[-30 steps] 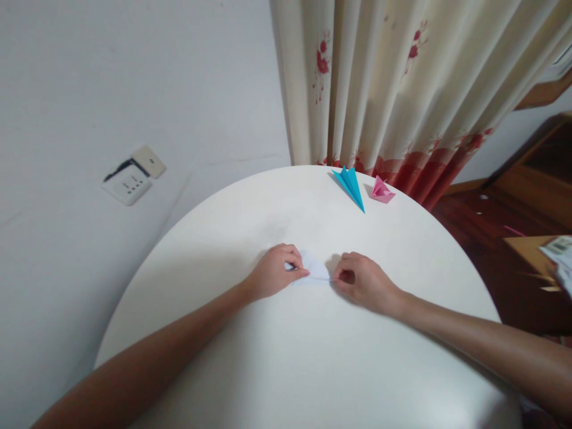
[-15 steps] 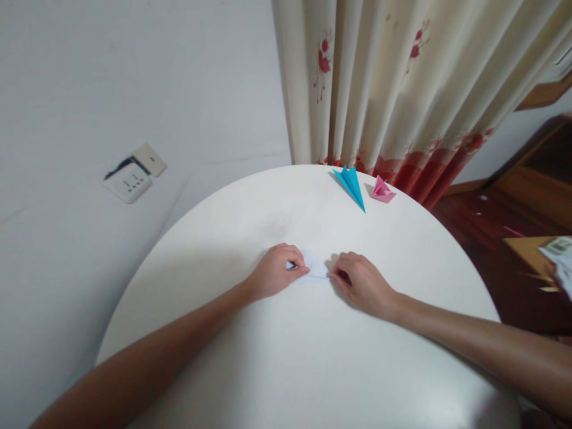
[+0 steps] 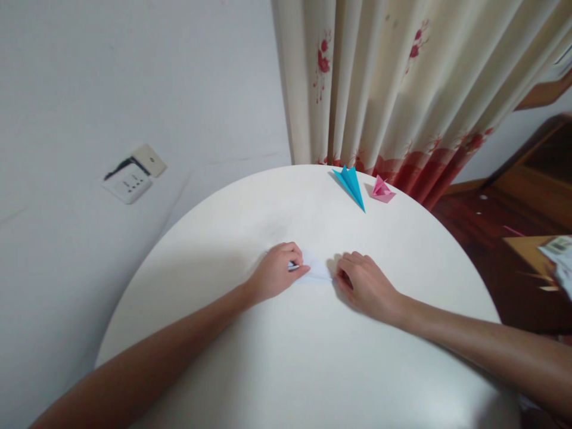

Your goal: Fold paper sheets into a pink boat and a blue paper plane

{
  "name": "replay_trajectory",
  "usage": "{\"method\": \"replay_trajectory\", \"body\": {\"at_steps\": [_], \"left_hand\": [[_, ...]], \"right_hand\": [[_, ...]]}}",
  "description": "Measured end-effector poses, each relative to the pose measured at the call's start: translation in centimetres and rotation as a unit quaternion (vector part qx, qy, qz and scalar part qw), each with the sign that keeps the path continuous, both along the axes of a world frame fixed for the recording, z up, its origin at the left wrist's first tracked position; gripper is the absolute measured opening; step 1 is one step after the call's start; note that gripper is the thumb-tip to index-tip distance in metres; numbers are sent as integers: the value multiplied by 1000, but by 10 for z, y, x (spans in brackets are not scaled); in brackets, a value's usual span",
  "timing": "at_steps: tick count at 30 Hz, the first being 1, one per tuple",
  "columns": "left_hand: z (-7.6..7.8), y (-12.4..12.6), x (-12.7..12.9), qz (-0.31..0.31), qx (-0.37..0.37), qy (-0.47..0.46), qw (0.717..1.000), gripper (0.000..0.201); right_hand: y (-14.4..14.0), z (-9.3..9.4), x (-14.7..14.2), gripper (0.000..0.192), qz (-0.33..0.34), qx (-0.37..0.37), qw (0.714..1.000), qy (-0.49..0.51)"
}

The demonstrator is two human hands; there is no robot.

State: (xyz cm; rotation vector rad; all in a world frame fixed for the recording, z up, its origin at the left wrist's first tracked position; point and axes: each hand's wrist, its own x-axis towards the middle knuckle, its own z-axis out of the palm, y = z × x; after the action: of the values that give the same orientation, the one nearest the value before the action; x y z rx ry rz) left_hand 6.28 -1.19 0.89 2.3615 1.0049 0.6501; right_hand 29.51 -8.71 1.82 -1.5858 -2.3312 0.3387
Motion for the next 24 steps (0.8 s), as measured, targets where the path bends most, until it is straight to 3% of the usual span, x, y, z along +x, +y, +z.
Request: {"method": "replay_trajectory", "body": {"at_steps": [6, 14, 24], "left_hand": [[-2, 5, -9, -20, -4, 17, 1000, 21], [2, -1, -8, -117, 88, 56, 988, 6], [6, -3, 12, -31, -16, 28, 999, 7]], "right_hand": [[0, 0, 1, 15, 4, 2, 1000, -8], [1, 2, -1, 15, 5, -1, 1000, -12], [5, 5, 8, 14, 2, -58, 996, 64]]}}
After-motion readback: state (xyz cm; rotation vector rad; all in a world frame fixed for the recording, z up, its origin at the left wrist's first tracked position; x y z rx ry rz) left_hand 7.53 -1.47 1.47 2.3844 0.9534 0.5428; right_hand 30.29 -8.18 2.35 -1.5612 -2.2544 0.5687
